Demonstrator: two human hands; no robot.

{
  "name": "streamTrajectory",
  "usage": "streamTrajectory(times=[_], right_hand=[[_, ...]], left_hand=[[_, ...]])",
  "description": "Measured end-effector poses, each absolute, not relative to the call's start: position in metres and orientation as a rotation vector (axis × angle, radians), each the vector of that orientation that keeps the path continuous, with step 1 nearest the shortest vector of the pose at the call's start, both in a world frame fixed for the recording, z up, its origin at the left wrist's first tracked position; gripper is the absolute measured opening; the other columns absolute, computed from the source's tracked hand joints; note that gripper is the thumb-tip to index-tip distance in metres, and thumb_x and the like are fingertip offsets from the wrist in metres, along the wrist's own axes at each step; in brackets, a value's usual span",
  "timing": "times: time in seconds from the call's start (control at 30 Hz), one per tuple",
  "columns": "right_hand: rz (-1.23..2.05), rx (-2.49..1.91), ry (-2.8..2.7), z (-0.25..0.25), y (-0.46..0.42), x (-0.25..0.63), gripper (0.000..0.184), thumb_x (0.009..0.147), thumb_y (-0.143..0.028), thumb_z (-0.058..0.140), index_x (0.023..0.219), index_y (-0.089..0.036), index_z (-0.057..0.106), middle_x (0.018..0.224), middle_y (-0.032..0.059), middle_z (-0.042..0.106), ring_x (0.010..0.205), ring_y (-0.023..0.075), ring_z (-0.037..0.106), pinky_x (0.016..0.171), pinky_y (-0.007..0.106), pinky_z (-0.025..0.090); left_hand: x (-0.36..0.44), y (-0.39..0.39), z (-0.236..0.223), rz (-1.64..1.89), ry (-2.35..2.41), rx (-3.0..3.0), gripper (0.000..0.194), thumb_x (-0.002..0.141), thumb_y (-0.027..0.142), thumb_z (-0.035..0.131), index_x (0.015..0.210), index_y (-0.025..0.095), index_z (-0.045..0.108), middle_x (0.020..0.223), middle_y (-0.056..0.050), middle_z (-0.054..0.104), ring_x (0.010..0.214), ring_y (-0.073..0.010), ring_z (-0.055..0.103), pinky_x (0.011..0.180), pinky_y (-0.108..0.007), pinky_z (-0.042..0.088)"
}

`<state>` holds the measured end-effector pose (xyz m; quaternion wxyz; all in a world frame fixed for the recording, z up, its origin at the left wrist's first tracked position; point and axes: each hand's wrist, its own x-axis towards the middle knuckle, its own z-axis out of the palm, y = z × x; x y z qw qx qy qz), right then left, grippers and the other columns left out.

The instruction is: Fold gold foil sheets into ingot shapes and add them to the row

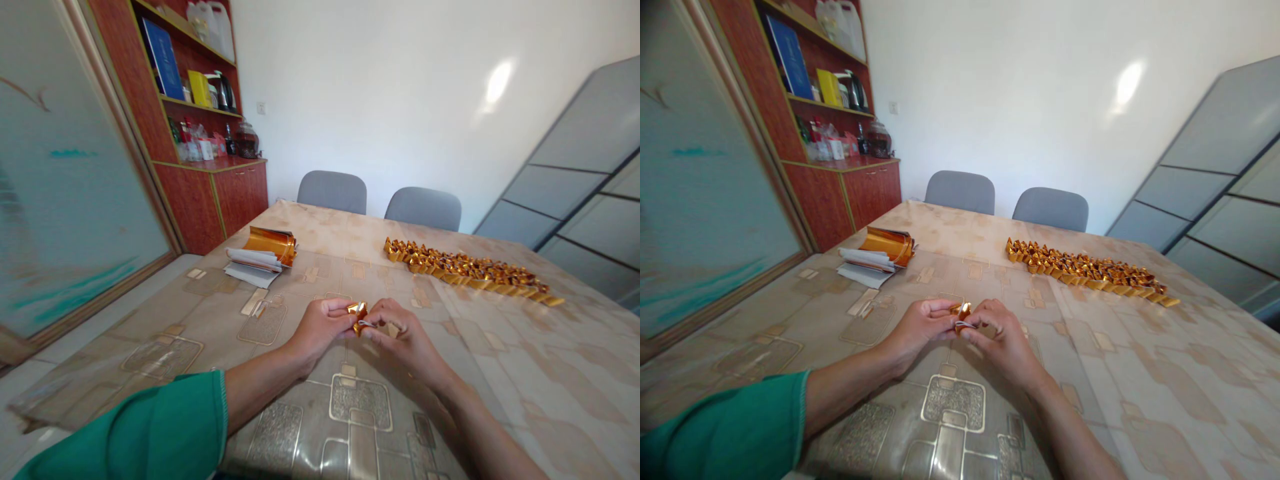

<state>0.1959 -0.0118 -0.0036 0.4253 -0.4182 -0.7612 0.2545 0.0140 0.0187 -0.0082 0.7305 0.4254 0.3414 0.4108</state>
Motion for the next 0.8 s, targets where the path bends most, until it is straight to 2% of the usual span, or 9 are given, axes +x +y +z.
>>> streamTrajectory(times=[0.17,0.3,0.4,0.5,0.57,0.7,0.8], right_hand=[[0.839,-1.154,-1.622,-0.012,-0.012,0.186,0.024,0.085,-0.04,0.07,0.07,-0.022,0.064,0.069,0.0,0.06,0.066,0.0169,0.052,0.062,0.03,0.039],[0.758,-1.204,-1.606,-0.013,-0.012,0.183,0.024,0.086,-0.036,0.068,0.068,-0.022,0.06,0.068,-0.0007,0.056,0.065,0.0164,0.05,0.061,0.029,0.037],[0.714,-1.167,-1.671,-0.012,-0.013,0.182,0.017,0.089,-0.032,0.064,0.075,-0.023,0.062,0.074,0.0001,0.057,0.071,0.0176,0.052,0.066,0.031,0.04],[0.709,-1.048,-1.773,-0.008,-0.016,0.182,0.005,0.089,-0.029,0.066,0.089,-0.027,0.07,0.09,0.0029,0.06,0.088,0.0211,0.056,0.079,0.035,0.043],[0.673,-0.999,-1.823,-0.006,-0.016,0.183,0.009,0.087,-0.026,0.069,0.094,-0.03,0.073,0.096,0.0035,0.059,0.095,0.0225,0.057,0.084,0.037,0.044],[0.47,-0.964,-1.963,-0.005,-0.012,0.19,0.021,0.086,-0.023,0.07,0.103,-0.035,0.075,0.097,0.0047,0.062,0.095,0.0232,0.057,0.081,0.038,0.046],[0.311,-0.91,-2.057,-0.005,-0.009,0.196,0.016,0.088,-0.024,0.068,0.098,-0.033,0.076,0.092,0.0047,0.063,0.088,0.0219,0.057,0.075,0.037,0.046]], left_hand=[[0.015,0.015,-0.007,0.953,0.751,0.944,0.021,0.07,0.017,0.08,0.09,0.012,0.077,0.086,-0.007,0.076,0.075,-0.014,0.068,0.068,-0.022,0.052],[0.014,0.014,-0.008,0.936,0.766,0.854,0.023,0.07,0.017,0.081,0.092,0.012,0.075,0.092,-0.009,0.076,0.079,-0.0148,0.069,0.073,-0.023,0.054],[0.014,0.014,-0.01,0.95,0.743,0.82,0.027,0.07,0.018,0.082,0.095,0.011,0.074,0.094,-0.01,0.076,0.082,-0.0158,0.07,0.077,-0.025,0.056],[0.014,0.016,-0.009,0.991,0.723,0.776,0.024,0.071,0.016,0.082,0.092,0.011,0.073,0.092,-0.01,0.076,0.082,-0.0167,0.071,0.079,-0.028,0.057],[0.014,0.018,-0.008,1.01,0.737,0.737,0.02,0.072,0.013,0.081,0.09,0.011,0.072,0.09,-0.009,0.076,0.08,-0.0163,0.071,0.079,-0.029,0.058],[0.011,0.021,-0.006,1.008,0.786,0.722,0.017,0.073,0.008,0.078,0.089,0.012,0.072,0.089,-0.008,0.076,0.076,-0.0144,0.071,0.074,-0.026,0.058],[0.01,0.021,-0.007,0.978,0.768,0.81,0.019,0.073,0.013,0.078,0.092,0.01,0.073,0.089,-0.009,0.076,0.075,-0.0139,0.07,0.071,-0.024,0.056]])
